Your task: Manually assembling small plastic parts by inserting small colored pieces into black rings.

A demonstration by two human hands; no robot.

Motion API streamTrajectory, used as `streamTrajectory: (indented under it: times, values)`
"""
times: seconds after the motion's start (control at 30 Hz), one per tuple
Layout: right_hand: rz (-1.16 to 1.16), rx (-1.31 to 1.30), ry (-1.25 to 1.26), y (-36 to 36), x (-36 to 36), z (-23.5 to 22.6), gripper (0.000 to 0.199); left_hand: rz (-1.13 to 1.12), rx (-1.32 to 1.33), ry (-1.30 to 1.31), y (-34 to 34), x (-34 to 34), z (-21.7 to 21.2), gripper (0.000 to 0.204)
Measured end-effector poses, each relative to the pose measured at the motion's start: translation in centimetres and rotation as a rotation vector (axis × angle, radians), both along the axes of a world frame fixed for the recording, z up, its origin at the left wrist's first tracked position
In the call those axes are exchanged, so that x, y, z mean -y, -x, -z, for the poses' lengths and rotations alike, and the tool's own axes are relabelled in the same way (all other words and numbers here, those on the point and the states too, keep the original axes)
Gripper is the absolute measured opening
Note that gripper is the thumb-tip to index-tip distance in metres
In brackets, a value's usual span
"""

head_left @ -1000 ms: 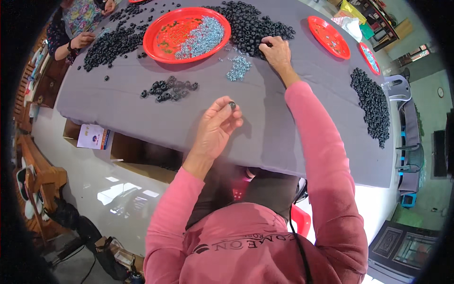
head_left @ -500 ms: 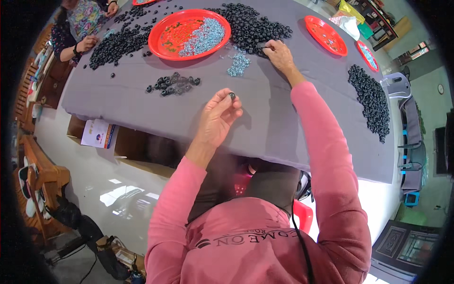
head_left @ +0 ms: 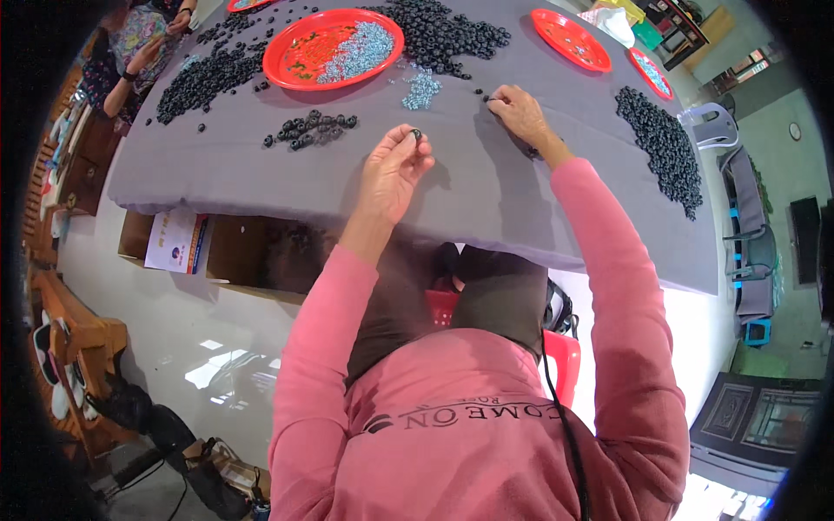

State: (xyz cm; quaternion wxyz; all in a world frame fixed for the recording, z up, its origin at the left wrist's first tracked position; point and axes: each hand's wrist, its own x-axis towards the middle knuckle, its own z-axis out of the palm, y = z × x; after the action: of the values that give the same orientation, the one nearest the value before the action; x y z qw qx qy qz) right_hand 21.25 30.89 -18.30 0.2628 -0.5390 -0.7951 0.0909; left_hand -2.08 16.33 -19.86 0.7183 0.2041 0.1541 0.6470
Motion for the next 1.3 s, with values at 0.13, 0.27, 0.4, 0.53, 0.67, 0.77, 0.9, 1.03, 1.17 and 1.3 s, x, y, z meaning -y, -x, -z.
streamTrajectory:
  times: [0.13,0.27,0.4,0.53,0.67,0.77,0.9,1.03,1.17,1.3]
  values:
    - [-0.008,-0.026,0.119,-0.4,2.6,-0.9,0.027,-0.036,-0.053,0.015,-0.2,0.0,0.2,0.01]
    - [0.002,-0.101,0.229,-0.6,3.6,-2.6,0.028,-0.074,-0.12,0.05,-0.8,0.0,0.0,0.009]
    - [-0.045,-0.07,0.482,-1.1,2.4,-3.8,0.025,-0.063,-0.106,0.065,-1.1,-0.4,0.1,0.01]
    - [0.008,-0.208,0.462,-1.7,1.6,-3.7,0.02,-0.054,-0.105,0.064,-1.3,-0.8,-0.1,0.012]
    - [0.096,-0.085,0.494,-2.6,1.0,-4.2,0.028,-0.053,-0.068,0.042,-1.3,-1.3,0.1,0.01]
    - [0.134,-0.168,0.424,-3.8,1.3,-3.9,0.029,-0.064,-0.069,0.039,-1.2,-1.4,0.2,0.008]
    - [0.104,-0.237,0.082,-6.1,4.0,-4.8,0.026,-0.088,-0.083,0.023,-0.8,-1.4,0.6,0.007]
    - [0.19,-0.307,0.158,-4.4,12.5,-6.3,0.018,-0.114,-0.11,0.008,-0.5,-1.4,0.3,0.006]
    - [0.16,-0.328,0.077,-4.8,17.4,-4.3,0.011,-0.105,-0.117,0.001,-1.0,-1.3,0.4,0.006]
    - [0.068,-0.69,0.206,-5.9,20.6,-4.9,0.007,-0.042,-0.119,-0.019,-1.0,-1.2,0.8,0.007]
